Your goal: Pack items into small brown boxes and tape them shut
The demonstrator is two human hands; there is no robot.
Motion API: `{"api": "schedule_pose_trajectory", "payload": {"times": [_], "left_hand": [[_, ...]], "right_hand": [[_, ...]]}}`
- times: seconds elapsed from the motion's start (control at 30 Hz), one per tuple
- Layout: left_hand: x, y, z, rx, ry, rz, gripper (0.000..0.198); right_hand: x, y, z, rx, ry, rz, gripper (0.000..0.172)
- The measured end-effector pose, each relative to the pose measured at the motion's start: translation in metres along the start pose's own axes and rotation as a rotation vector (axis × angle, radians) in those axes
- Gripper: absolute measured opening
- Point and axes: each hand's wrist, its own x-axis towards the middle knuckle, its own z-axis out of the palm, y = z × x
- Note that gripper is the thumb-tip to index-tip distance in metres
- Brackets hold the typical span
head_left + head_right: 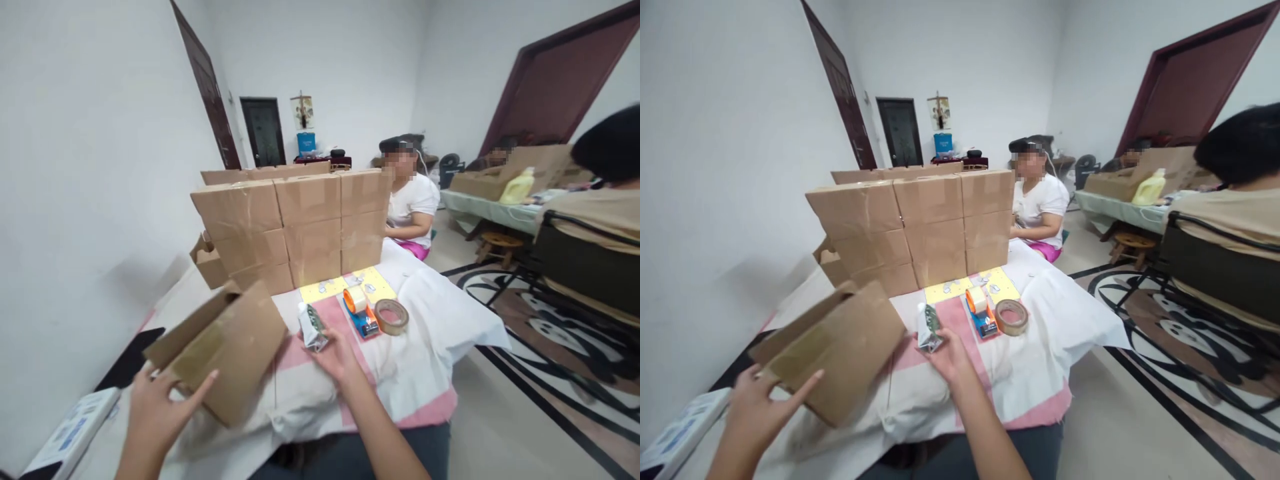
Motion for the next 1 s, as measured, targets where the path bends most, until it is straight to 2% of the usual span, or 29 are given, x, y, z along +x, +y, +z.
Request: {"api": "schedule_pose_trajectory", "payload": {"times": [0.13, 0.27, 0.37, 0.47, 0.57, 0.63, 0.73, 0.8, 0.9, 1.0], "left_hand": [[-0.015, 0.037, 0.0, 0.052, -0.247, 0.262, 0.025], [-0.024, 0.075, 0.0, 0.015, -0.386, 0.418, 0.028], [-0.026, 0.095, 0.0, -0.018, -0.519, 0.478, 0.029], [-0.024, 0.104, 0.001, -0.044, -0.62, 0.447, 0.027], [-0.021, 0.102, 0.004, -0.126, -0.601, 0.436, 0.047], [-0.021, 0.099, 0.006, -0.185, -0.589, 0.426, 0.06], [-0.026, 0.094, 0.012, -0.245, -0.6, 0.323, 0.072], [-0.033, 0.093, 0.016, -0.3, -0.553, 0.233, 0.077], [-0.042, 0.094, 0.024, -0.411, -0.437, 0.192, 0.07], [-0.049, 0.097, 0.033, -0.51, -0.348, 0.216, 0.062]], "right_hand": [[-0.05, -0.028, -0.007, -0.185, -0.015, -0.243, 0.073], [-0.083, -0.074, 0.015, -0.54, 0.071, -0.576, 0.076], [-0.097, -0.108, 0.039, -0.747, 0.058, -0.711, 0.065], [-0.099, -0.129, 0.06, -0.855, -0.003, -0.75, 0.062], [-0.091, -0.136, 0.079, -1.0, -0.13, -0.681, 0.069], [-0.084, -0.134, 0.091, -1.171, -0.278, -0.588, 0.07], [-0.075, -0.123, 0.107, -1.5, -0.532, -0.46, 0.07], [-0.069, -0.113, 0.115, -1.682, -0.645, -0.399, 0.069], [-0.059, -0.096, 0.124, -1.878, -0.678, -0.253, 0.062], [-0.046, -0.078, 0.122, -2.031, -0.576, -0.068, 0.049]]}}
